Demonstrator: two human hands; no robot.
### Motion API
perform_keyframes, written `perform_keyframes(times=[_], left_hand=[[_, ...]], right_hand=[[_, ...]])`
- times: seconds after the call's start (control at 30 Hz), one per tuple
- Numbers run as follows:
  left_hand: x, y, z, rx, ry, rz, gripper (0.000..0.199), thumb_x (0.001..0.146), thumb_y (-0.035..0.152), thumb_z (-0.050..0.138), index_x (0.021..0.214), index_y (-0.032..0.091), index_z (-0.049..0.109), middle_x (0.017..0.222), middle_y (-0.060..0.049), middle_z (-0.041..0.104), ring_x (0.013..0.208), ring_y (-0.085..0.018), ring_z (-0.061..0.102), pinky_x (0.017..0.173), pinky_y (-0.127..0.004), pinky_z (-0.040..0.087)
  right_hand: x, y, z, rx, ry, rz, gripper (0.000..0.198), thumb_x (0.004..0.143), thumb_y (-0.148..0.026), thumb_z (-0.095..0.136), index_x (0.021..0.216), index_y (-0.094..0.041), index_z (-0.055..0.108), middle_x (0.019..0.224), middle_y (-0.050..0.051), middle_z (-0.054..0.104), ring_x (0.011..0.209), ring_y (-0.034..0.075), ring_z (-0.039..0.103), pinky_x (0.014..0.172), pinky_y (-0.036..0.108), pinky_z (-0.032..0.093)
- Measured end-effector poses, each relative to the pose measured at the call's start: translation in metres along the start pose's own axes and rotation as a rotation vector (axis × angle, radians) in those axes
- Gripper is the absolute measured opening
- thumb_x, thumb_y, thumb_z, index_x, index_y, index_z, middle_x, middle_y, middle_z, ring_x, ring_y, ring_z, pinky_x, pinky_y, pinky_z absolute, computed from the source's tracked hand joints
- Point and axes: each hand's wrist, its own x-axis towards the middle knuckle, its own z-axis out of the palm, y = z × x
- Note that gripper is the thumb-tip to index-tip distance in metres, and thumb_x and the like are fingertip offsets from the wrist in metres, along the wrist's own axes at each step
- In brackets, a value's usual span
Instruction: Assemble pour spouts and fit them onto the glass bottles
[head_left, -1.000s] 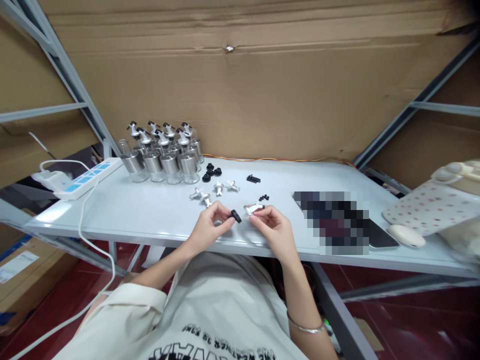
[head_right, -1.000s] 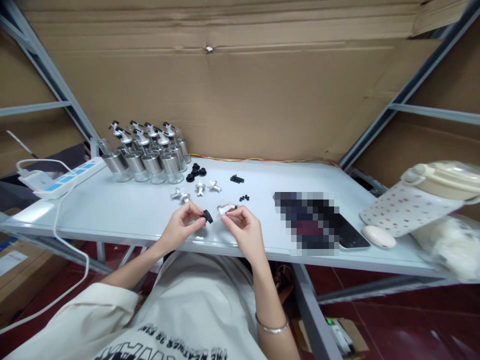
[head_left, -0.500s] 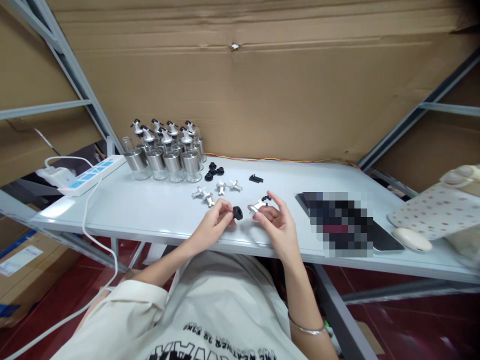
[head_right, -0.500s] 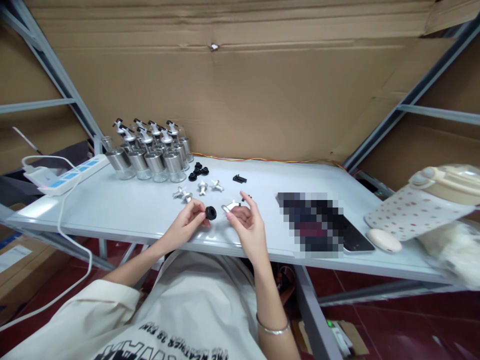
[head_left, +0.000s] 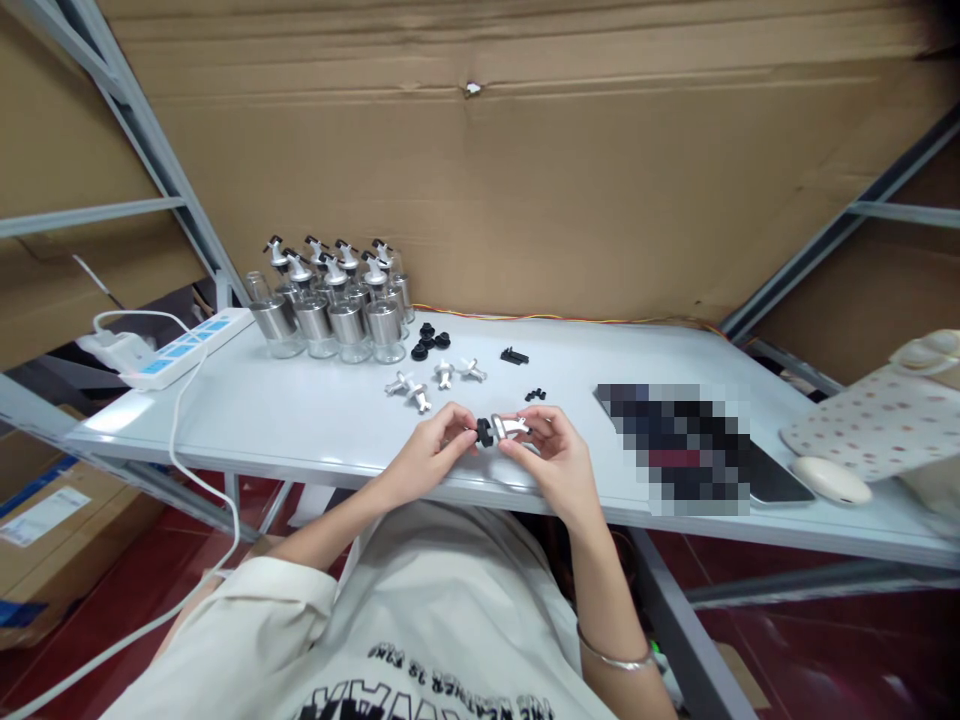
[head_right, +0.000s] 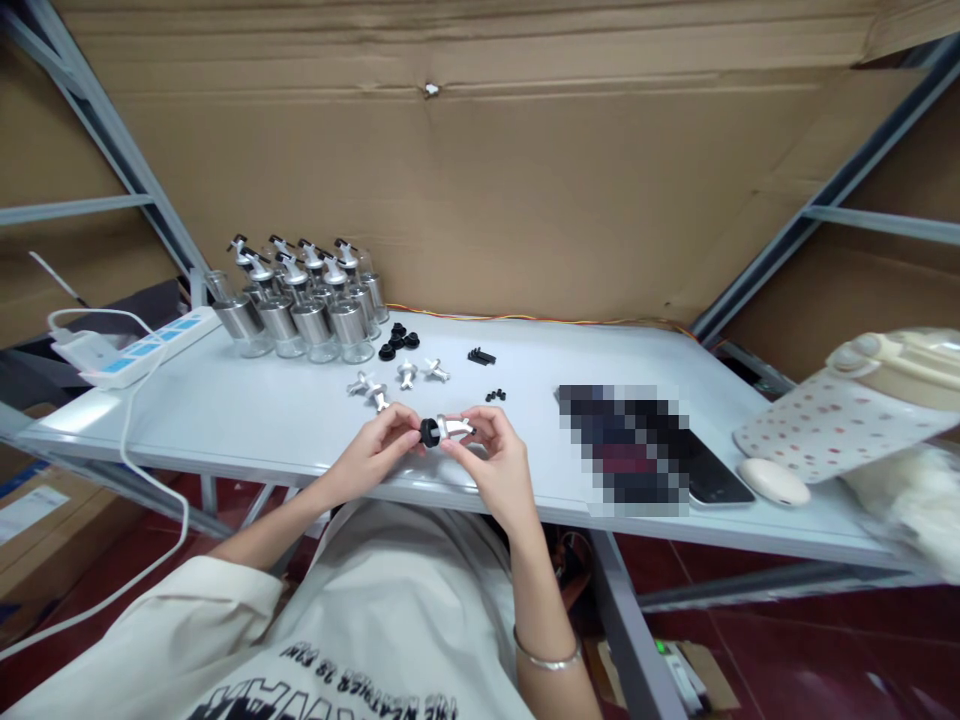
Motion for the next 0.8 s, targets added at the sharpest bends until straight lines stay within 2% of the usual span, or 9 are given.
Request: perform_keyframes(times=[0.23,0.4,0.57,0.7,0.8], left_hand=[[0.0008,-0.0053,0.0013,-0.117,0.026,-0.004,0.023,0.086,0.04,0.055,0.094,0.018,0.052,0.09,-0.003,0.061,0.081,-0.015,0.064,0.079,-0.028,0.048],[0.0025,-0.0038,0.002,-0.167,0.07,0.012,0.028,0.076,0.034,0.068,0.093,0.018,0.054,0.096,-0.004,0.062,0.088,-0.015,0.062,0.087,-0.029,0.048],[0.0035,-0.0063,0.0007,-0.146,0.097,-0.001,0.028,0.073,0.028,0.07,0.094,0.017,0.057,0.092,-0.004,0.065,0.085,-0.015,0.063,0.083,-0.028,0.05],[0.0036,-0.0076,0.0003,-0.138,0.118,0.0,0.024,0.071,0.023,0.07,0.092,0.016,0.061,0.087,-0.003,0.066,0.08,-0.014,0.063,0.081,-0.027,0.051],[0.0033,-0.0063,0.0003,-0.119,0.137,0.003,0.023,0.071,0.022,0.069,0.092,0.015,0.064,0.088,-0.004,0.068,0.079,-0.014,0.064,0.081,-0.028,0.052]], right_hand=[[-0.0001,-0.0001,0.0002,0.004,0.006,0.046,0.032,0.06,-0.033,0.082,0.086,-0.021,0.066,0.092,0.006,0.071,0.083,0.02,0.066,0.077,0.034,0.054],[0.0008,-0.0011,0.0005,0.027,0.011,-0.025,0.026,0.062,-0.033,0.08,0.085,-0.023,0.072,0.091,0.004,0.067,0.085,0.02,0.065,0.08,0.034,0.055],[-0.0002,-0.0033,-0.0007,-0.033,-0.019,-0.026,0.019,0.069,-0.035,0.076,0.084,-0.022,0.074,0.088,0.006,0.068,0.074,0.018,0.064,0.07,0.033,0.055],[-0.0005,-0.0043,-0.0018,-0.04,-0.015,-0.031,0.016,0.067,-0.031,0.077,0.08,-0.022,0.075,0.087,0.006,0.069,0.077,0.018,0.063,0.07,0.032,0.052],[-0.0005,-0.004,-0.003,-0.072,-0.019,-0.021,0.016,0.067,-0.032,0.077,0.08,-0.022,0.075,0.08,0.004,0.067,0.066,0.015,0.058,0.061,0.029,0.048]])
